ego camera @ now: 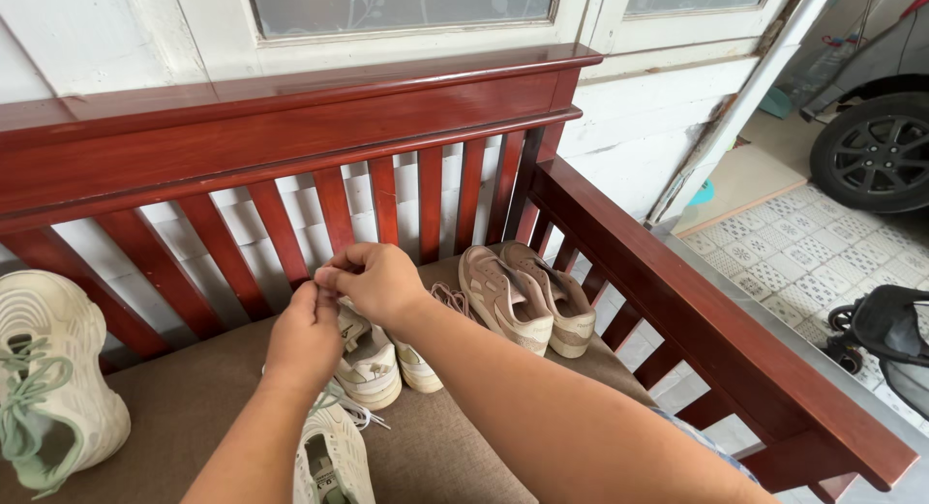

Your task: The person unlaces a pair of white sneakers with light green laces on a wooden bench, then relaces the same shoes. The person handles the shoes and laces by hand, threading the laces through the eyelets and tying them.

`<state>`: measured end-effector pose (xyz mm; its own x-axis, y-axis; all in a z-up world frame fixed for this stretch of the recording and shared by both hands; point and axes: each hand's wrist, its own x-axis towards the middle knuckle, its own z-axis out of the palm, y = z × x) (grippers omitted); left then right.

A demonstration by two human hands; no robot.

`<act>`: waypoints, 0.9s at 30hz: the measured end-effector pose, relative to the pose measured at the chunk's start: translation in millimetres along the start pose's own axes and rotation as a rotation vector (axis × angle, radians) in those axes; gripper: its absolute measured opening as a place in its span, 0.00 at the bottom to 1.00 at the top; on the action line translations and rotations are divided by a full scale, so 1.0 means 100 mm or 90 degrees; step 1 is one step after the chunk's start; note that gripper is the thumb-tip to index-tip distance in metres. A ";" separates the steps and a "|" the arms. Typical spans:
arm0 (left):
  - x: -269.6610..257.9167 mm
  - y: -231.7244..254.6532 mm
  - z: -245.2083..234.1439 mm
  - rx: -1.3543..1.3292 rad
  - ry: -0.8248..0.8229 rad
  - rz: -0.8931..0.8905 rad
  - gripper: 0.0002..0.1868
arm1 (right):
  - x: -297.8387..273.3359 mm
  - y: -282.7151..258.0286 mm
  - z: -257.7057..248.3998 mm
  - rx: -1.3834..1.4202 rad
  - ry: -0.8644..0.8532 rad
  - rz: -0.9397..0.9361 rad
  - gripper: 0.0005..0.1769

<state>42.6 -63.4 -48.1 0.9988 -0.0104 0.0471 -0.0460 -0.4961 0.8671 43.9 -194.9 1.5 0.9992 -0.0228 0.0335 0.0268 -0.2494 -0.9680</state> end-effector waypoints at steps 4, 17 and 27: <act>0.06 -0.06 -0.03 -0.148 -0.036 -0.016 0.20 | 0.01 -0.01 0.01 0.034 -0.004 0.038 0.14; 0.08 -0.06 -0.15 -0.204 -0.051 0.022 0.15 | 0.06 -0.07 -0.02 -0.028 -0.045 0.010 0.18; -0.02 0.01 -0.31 -0.141 -0.171 -0.014 0.20 | 0.25 -0.08 -0.22 0.523 0.026 0.257 0.09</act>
<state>40.0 -37.2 -32.1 0.9664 -0.2441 -0.0801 0.0035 -0.2993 0.9542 67.8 -214.8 15.5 0.9357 0.0029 -0.3529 -0.2957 0.5523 -0.7795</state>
